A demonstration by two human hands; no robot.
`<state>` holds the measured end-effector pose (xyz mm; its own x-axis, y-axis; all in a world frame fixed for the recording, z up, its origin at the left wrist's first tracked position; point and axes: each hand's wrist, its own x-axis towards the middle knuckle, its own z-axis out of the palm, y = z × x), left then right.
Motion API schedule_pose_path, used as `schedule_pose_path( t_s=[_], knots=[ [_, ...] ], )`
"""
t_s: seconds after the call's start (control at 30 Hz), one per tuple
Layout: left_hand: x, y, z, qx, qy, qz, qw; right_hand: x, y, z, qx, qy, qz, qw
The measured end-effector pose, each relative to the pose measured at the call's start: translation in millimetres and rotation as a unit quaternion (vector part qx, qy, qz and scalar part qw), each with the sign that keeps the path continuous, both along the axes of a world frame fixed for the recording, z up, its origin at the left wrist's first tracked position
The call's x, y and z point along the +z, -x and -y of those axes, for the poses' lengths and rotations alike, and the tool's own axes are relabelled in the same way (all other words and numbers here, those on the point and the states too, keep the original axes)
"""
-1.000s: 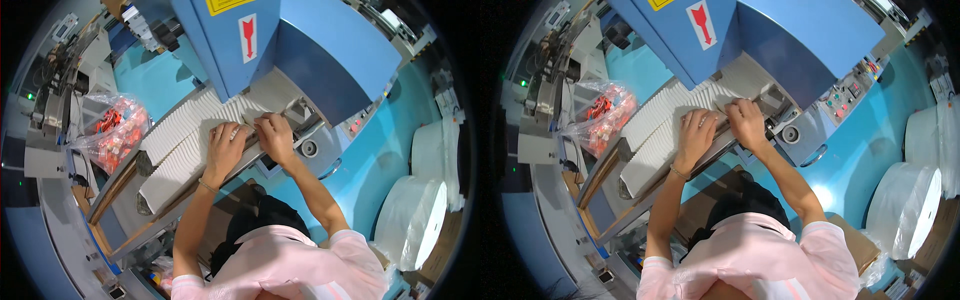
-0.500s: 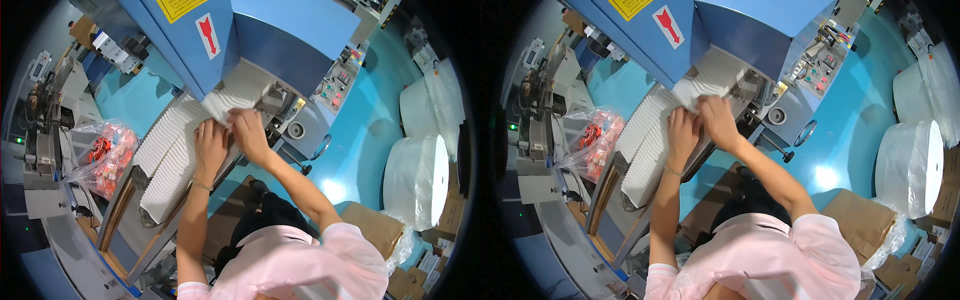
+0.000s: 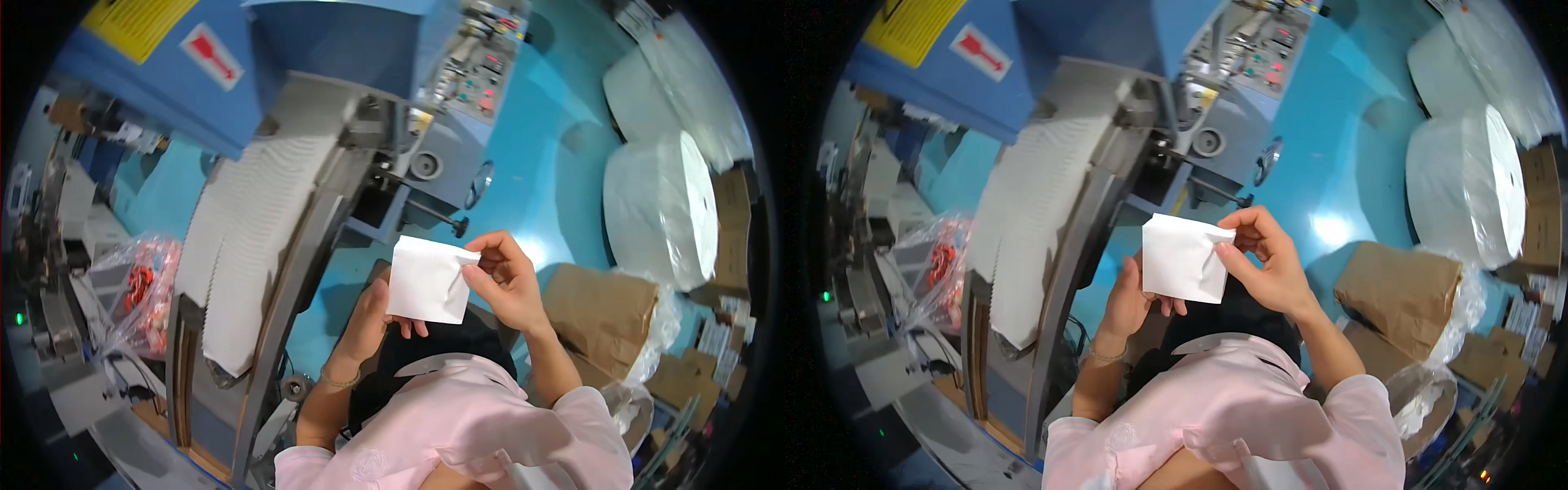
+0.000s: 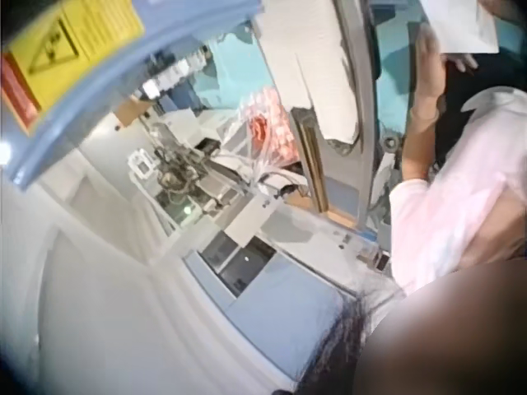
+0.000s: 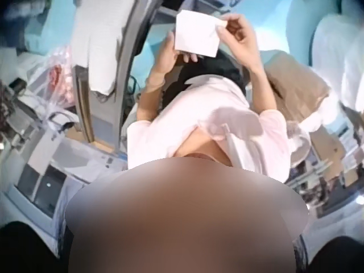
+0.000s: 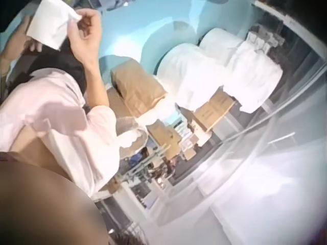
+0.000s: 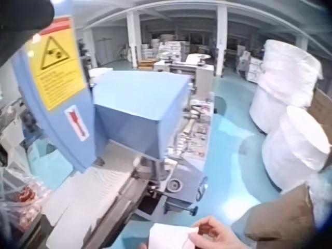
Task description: Manually placing stacks of paper napkins onto a moving conveyor belt of an industrial machine and checking the machinery.
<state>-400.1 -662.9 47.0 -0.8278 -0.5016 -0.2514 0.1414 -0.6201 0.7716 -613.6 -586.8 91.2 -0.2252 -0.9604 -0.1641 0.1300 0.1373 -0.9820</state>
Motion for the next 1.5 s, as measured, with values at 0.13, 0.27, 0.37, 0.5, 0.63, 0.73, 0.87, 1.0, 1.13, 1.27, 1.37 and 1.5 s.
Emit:
schedule_pose_path(
  t_s=[0.13,0.27,0.37,0.5,0.63,0.73,0.87,1.0,1.13,1.27,1.37,1.5],
  knots=[
    [17,52,-16,-0.031,0.074,0.028,0.996,4,32,-41,-0.084,0.029,-0.095,0.991],
    [21,106,-30,-0.067,0.101,0.032,0.992,12,75,-73,-0.104,0.071,-0.245,0.961],
    [19,153,-41,-0.084,0.12,0.04,0.988,24,111,-86,-0.141,0.109,-0.347,0.921],
    [16,229,-56,-0.099,0.152,0.038,0.983,18,178,-114,-0.197,0.105,-0.386,0.895],
    [-2,311,-75,-0.086,0.185,-0.021,0.979,22,247,-142,-0.219,0.149,-0.505,0.821],
    [0,368,-77,-0.113,0.257,-0.099,0.955,27,289,-157,-0.265,0.123,-0.441,0.848],
    [7,433,-88,-0.13,0.236,-0.171,0.948,25,339,-180,-0.252,0.17,-0.551,0.777],
    [6,468,-90,-0.163,0.218,-0.151,0.95,23,366,-188,-0.27,0.175,-0.598,0.734],
    [-6,486,-83,-0.189,0.216,-0.083,0.954,16,387,-181,-0.304,0.159,-0.614,0.711],
    [0,519,-71,-0.215,0.108,-0.042,0.97,11,411,-165,-0.311,0.136,-0.621,0.707],
    [-3,544,-53,-0.212,0.082,-0.027,0.974,8,433,-143,-0.312,0.12,-0.637,0.694],
    [-10,579,-14,-0.209,0.072,-0.023,0.975,8,469,-99,-0.314,0.096,-0.64,0.694]
  ],
)
